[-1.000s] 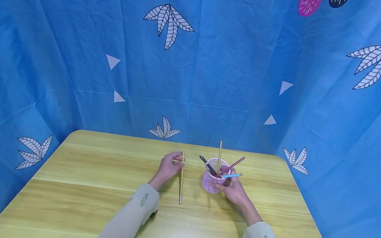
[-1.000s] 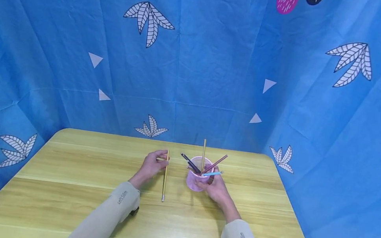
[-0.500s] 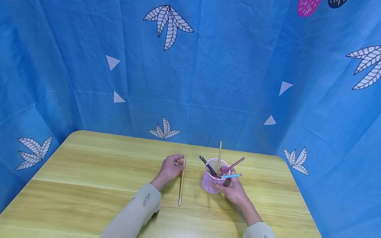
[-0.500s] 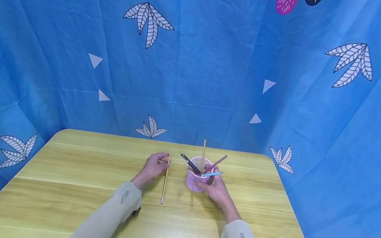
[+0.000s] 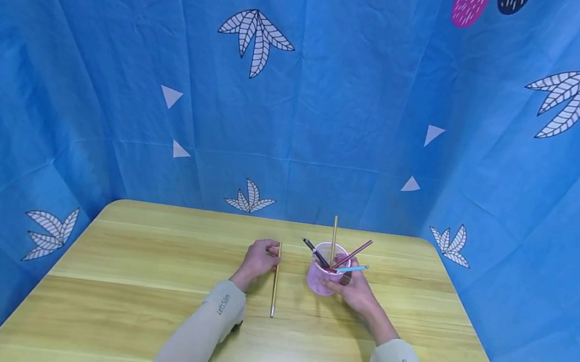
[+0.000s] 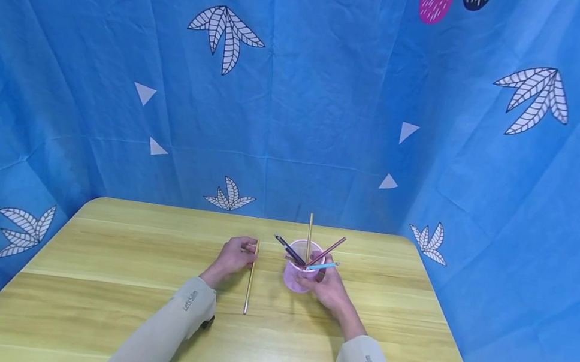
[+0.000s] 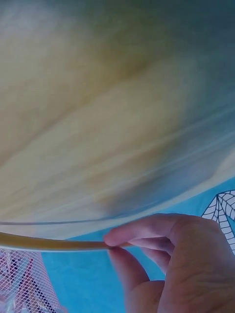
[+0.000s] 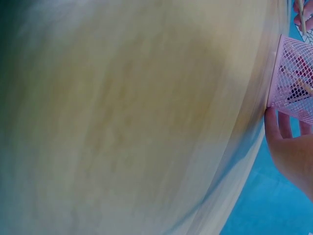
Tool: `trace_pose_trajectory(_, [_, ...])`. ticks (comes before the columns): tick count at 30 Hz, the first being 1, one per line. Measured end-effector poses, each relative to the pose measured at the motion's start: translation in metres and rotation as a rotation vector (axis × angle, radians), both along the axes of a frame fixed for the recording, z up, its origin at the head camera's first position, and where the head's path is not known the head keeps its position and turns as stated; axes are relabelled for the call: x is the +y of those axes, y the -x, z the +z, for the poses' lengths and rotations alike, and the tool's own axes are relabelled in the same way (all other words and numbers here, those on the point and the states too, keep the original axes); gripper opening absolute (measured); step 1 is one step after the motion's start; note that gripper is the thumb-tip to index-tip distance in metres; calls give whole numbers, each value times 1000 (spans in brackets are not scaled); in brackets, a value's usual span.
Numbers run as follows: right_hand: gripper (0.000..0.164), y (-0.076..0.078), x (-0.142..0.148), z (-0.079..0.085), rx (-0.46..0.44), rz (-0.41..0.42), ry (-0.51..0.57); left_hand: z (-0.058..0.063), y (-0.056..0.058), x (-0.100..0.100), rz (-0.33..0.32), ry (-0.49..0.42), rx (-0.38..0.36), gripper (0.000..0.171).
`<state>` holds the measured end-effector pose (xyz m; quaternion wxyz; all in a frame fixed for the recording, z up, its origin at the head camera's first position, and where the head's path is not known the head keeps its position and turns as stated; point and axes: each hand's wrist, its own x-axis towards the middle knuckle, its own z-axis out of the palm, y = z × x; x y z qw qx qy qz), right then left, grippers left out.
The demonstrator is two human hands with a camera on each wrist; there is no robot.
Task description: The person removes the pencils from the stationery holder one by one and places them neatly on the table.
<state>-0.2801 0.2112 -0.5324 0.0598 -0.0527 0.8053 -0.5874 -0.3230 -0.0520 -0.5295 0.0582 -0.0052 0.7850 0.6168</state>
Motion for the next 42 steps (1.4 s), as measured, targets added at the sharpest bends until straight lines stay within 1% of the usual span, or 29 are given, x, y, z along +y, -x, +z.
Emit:
trace_pose_trajectory(8, [73, -1, 0, 0, -8, -1, -10, -5, 1, -2, 23, 73, -4, 49])
trace_pose_trajectory(15, [75, -1, -1, 2, -11, -4, 1, -3, 1, -2, 21, 82, -6, 48])
trace_pose_trajectory(20, [76, 0, 0, 1, -8, -8, -13, -2, 1, 0, 18, 76, -15, 46])
trace_pose_trajectory(24, [76, 1, 1, 0, -5, -10, -24, -3, 1, 1, 38, 88, -18, 44])
trace_pose_trajectory(29, [74, 1, 0, 0, -4, -12, -26, -2, 0, 3, 59, 120, -12, 42])
trace_pose_trajectory(35, [73, 0, 0, 1, -6, -11, -23, 2, -4, 3, 74, 185, -8, 42])
trace_pose_trajectory(39, [76, -1, 0, 2, -11, -10, -17, 2, -4, 3, 77, 221, 1, 43])
trace_pose_trajectory(42, [80, -2, 0, 2, -7, -7, -22, 1, -3, 3, 75, 222, 0, 44])
